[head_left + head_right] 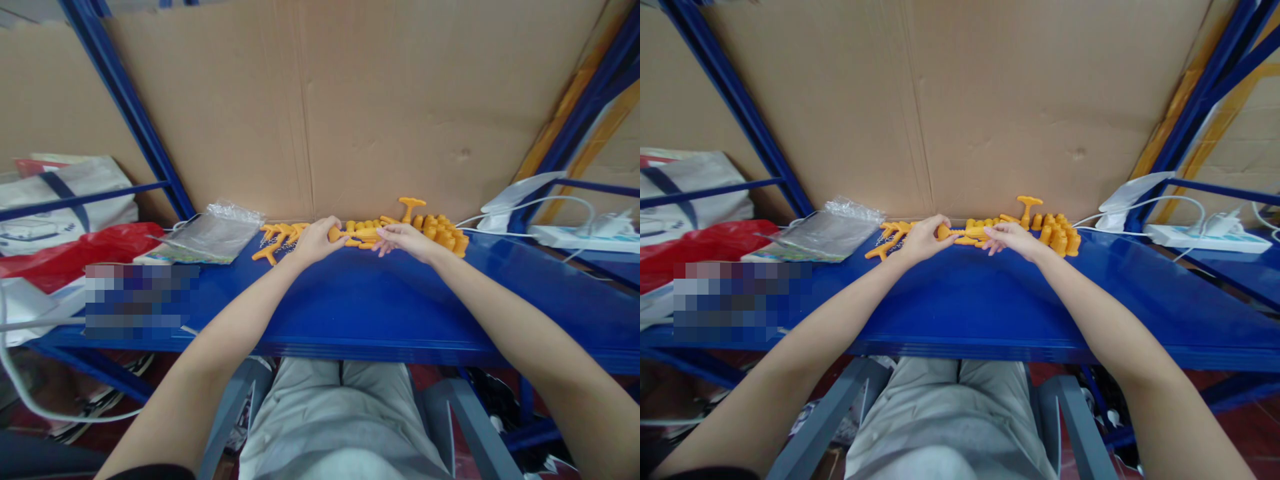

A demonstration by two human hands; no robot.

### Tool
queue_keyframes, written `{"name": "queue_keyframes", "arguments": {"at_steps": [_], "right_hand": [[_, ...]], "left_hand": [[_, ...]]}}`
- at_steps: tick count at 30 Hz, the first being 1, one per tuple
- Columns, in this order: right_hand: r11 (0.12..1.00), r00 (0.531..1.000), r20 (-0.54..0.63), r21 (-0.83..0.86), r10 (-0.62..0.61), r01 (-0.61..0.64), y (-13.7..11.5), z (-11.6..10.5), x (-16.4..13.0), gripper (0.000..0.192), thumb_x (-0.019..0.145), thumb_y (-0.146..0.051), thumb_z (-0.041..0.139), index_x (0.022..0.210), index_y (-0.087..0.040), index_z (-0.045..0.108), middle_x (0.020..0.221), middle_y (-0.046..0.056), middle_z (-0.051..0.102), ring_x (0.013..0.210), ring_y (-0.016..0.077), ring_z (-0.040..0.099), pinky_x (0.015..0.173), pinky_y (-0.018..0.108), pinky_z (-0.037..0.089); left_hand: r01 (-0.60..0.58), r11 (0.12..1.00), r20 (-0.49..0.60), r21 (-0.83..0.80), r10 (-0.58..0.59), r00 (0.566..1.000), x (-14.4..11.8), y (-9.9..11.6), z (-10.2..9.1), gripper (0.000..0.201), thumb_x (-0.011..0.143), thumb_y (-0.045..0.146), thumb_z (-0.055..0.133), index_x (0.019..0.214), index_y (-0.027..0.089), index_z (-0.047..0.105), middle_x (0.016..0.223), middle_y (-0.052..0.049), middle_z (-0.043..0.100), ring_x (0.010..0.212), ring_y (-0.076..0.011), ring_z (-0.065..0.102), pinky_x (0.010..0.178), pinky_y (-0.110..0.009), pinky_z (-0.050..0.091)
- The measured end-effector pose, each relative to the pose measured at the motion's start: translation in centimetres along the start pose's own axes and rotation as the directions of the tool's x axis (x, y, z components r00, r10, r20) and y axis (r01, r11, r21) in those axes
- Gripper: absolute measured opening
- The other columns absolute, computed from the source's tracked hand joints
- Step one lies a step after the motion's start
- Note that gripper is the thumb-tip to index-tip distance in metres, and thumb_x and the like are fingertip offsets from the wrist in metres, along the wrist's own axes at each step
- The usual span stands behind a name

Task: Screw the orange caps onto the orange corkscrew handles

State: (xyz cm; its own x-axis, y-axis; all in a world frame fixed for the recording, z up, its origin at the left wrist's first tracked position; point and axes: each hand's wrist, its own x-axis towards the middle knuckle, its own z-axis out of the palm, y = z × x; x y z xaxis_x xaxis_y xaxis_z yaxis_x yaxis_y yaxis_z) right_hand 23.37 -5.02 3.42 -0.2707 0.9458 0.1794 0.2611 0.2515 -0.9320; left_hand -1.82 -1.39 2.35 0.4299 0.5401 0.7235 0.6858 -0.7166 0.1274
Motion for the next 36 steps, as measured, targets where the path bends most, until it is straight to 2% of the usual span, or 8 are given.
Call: {"name": "queue_keyframes", "arguments": {"at_steps": [3,7,17,25,30,34,36], "right_hand": [[0.999,1.000,-0.012,0.016,0.029,-0.029,0.08,0.29,0.10,0.051,0.090,-0.063,0.063,0.074,-0.015,0.065,0.067,0.011,0.073,0.058,0.0162,0.069,0.060,0.027,0.053],[0.997,0.997,-0.032,0.013,0.074,-0.074,0.22,0.56,0.35,0.055,0.093,-0.063,0.059,0.065,-0.016,0.063,0.058,0.010,0.069,0.053,0.0151,0.066,0.053,0.025,0.051],[0.980,0.980,-0.062,0.087,0.186,-0.181,-0.08,0.90,0.44,0.052,0.096,-0.057,0.057,0.062,-0.018,0.060,0.050,0.005,0.064,0.045,0.0119,0.061,0.044,0.021,0.044],[0.964,0.969,-0.039,0.126,0.242,-0.236,-0.01,0.92,0.58,0.047,0.097,-0.057,0.055,0.068,-0.019,0.061,0.049,0.005,0.064,0.043,0.0127,0.060,0.040,0.020,0.044],[0.954,0.958,-0.018,0.104,0.285,-0.281,-0.35,0.91,0.26,0.049,0.099,-0.060,0.050,0.080,-0.017,0.064,0.064,0.008,0.072,0.047,0.0126,0.063,0.041,0.020,0.046],[0.969,0.975,-0.028,0.124,0.220,-0.215,-0.50,0.93,-0.21,0.029,0.096,-0.047,0.064,0.098,-0.018,0.065,0.084,0.008,0.078,0.055,0.0124,0.068,0.046,0.020,0.049],[0.976,0.983,-0.039,0.127,0.182,-0.176,-0.41,0.93,-0.25,0.021,0.093,-0.039,0.069,0.100,-0.019,0.065,0.089,0.008,0.079,0.058,0.0123,0.069,0.050,0.020,0.050]], "left_hand": [[-0.017,1.000,-0.016,0.004,0.017,1.000,-0.03,0.16,0.02,0.019,0.085,0.035,0.069,0.094,0.021,0.059,0.085,-0.001,0.070,0.078,-0.0173,0.065,0.071,-0.026,0.046],[-0.022,1.000,-0.011,-0.004,0.022,1.000,-0.08,0.19,0.14,0.018,0.085,0.034,0.068,0.093,0.021,0.058,0.087,-0.001,0.070,0.080,-0.0177,0.066,0.072,-0.026,0.046],[0.018,1.000,0.042,0.007,-0.018,0.999,-0.11,0.36,0.17,0.018,0.086,0.033,0.067,0.094,0.020,0.058,0.089,-0.003,0.071,0.083,-0.0198,0.067,0.072,-0.028,0.046],[0.006,1.000,0.022,-0.014,-0.006,1.000,-0.21,0.08,0.35,0.019,0.086,0.037,0.067,0.094,0.022,0.059,0.088,-0.002,0.071,0.080,-0.0188,0.066,0.068,-0.027,0.044],[0.038,0.999,0.027,-0.015,-0.038,0.999,-0.16,-0.11,0.42,0.020,0.085,0.038,0.067,0.094,0.022,0.059,0.085,-0.001,0.070,0.077,-0.0184,0.065,0.066,-0.026,0.043],[0.053,0.999,0.033,-0.005,-0.053,0.998,-0.10,-0.35,0.52,0.018,0.084,0.036,0.067,0.093,0.021,0.059,0.087,-0.002,0.070,0.078,-0.0186,0.065,0.068,-0.027,0.045],[0.053,0.999,0.034,-0.001,-0.053,0.998,-0.10,-0.46,0.55,0.018,0.084,0.035,0.068,0.092,0.021,0.059,0.087,-0.002,0.071,0.077,-0.0184,0.065,0.068,-0.027,0.045]]}}
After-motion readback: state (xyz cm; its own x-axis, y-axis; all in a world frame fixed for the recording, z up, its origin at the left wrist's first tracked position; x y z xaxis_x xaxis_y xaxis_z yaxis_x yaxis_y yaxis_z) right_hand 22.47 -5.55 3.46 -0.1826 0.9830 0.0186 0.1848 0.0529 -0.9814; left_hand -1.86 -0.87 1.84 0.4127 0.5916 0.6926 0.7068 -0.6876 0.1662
